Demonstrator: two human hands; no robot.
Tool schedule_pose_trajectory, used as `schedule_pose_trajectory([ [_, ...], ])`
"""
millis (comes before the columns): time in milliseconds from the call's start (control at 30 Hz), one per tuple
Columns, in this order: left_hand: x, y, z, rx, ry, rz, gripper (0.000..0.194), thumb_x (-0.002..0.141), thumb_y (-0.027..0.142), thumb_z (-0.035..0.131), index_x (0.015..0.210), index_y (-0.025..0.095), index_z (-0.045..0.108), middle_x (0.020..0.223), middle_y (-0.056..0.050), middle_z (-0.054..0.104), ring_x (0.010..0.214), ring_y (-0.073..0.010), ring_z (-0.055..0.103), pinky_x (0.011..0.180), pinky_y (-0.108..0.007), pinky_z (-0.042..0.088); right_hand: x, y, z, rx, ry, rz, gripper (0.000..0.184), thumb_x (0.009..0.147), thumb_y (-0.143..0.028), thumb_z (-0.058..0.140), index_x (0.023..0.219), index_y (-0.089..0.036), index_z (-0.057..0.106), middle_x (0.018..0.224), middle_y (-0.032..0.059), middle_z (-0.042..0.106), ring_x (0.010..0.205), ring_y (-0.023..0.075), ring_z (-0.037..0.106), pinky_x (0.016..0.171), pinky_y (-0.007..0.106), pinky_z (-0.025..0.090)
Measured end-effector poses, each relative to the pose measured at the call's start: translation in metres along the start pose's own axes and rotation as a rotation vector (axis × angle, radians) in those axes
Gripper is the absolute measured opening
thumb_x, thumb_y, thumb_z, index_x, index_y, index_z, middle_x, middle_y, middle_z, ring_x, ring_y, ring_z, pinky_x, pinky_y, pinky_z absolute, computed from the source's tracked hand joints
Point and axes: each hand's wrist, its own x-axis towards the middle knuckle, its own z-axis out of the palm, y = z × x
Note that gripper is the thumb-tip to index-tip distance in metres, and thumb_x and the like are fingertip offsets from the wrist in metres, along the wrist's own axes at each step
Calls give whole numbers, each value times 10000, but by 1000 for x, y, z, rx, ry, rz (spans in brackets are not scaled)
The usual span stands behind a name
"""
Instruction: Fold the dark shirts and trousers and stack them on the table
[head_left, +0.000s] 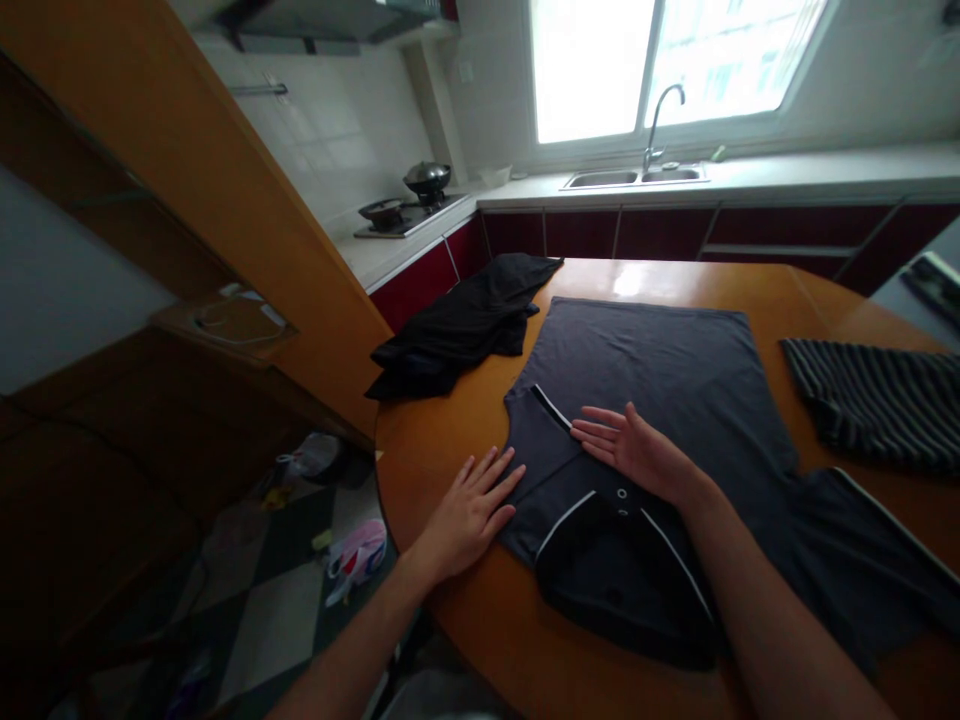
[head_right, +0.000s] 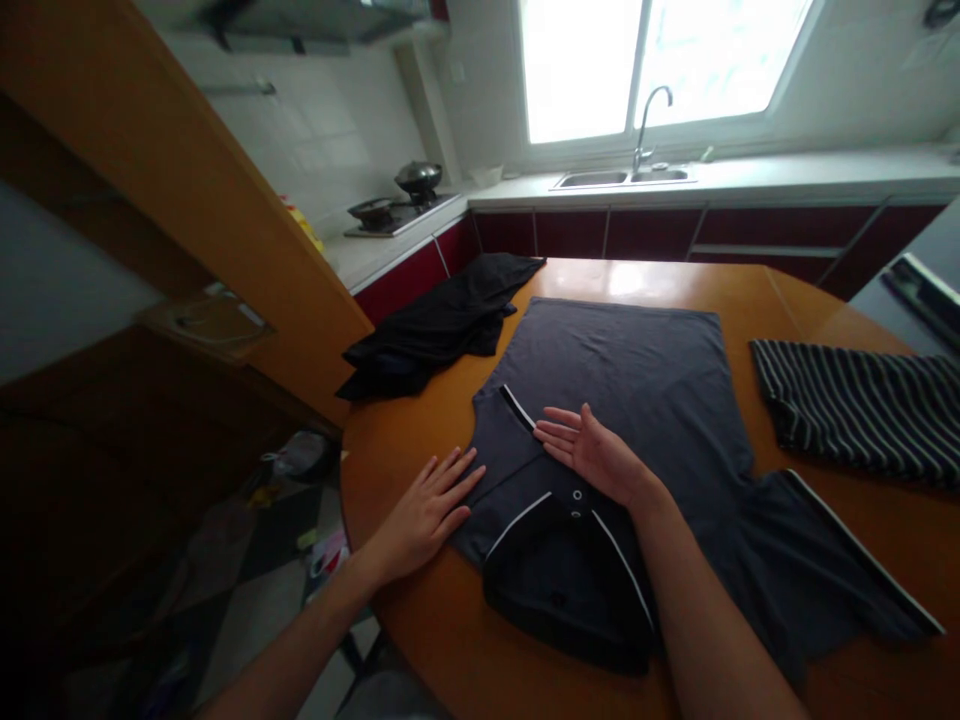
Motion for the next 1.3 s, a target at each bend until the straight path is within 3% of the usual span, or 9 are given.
schedule_pose_trajectory([
  [367,-38,19,3,22,6,-15,578,1066,431,378,1611,349,204,1671,-11,245,1553,-247,190,1248,-537,224,-3,-6,11,23,-39,-39,599,979,-663,424,1321,-213,624,1350,124,660,1364,261,529,1241,467,241],
  [533,-56,26,8,15,43,-32,643,1053,424,418,1624,322,141,1663,-43,259,1540,-246,236,1249,-518,237,-6,-9,14,9,-87,-48,689,930,-740,440,1373,-235,595,1423,129,609,1401,276,483,1234,483,230],
  [700,-63,31,11,28,84,-67,706,1051,418,420,1635,249,61,1667,-76,232,1536,-232,246,1254,-484,244,-8,-9,13,28,-128,-5,749,903,-802,389,1414,-280,557,1545,100,491,1451,322,401,1176,585,290],
  [800,-66,34,13,33,86,-82,689,1056,418,407,1636,246,78,1671,-72,221,1540,-231,235,1255,-486,246,-8,-9,14,29,-129,-3,785,891,-829,358,1418,-281,553,1543,95,494,1484,301,348,1187,568,278],
  [1033,-77,38,15,28,67,-93,654,1057,408,407,1631,241,142,1662,-72,246,1540,-244,233,1250,-512,256,-7,-6,17,4,-96,26,844,873,-838,386,1443,-233,535,1420,138,606,1429,263,446,1234,476,224],
  [1300,-79,40,15,-28,106,-117,607,1060,353,398,1624,274,189,1655,-52,278,1537,-242,242,1241,-515,278,-6,-6,17,2,-100,25,811,895,-824,353,1415,-235,557,1386,131,634,1409,260,475,1244,469,204],
])
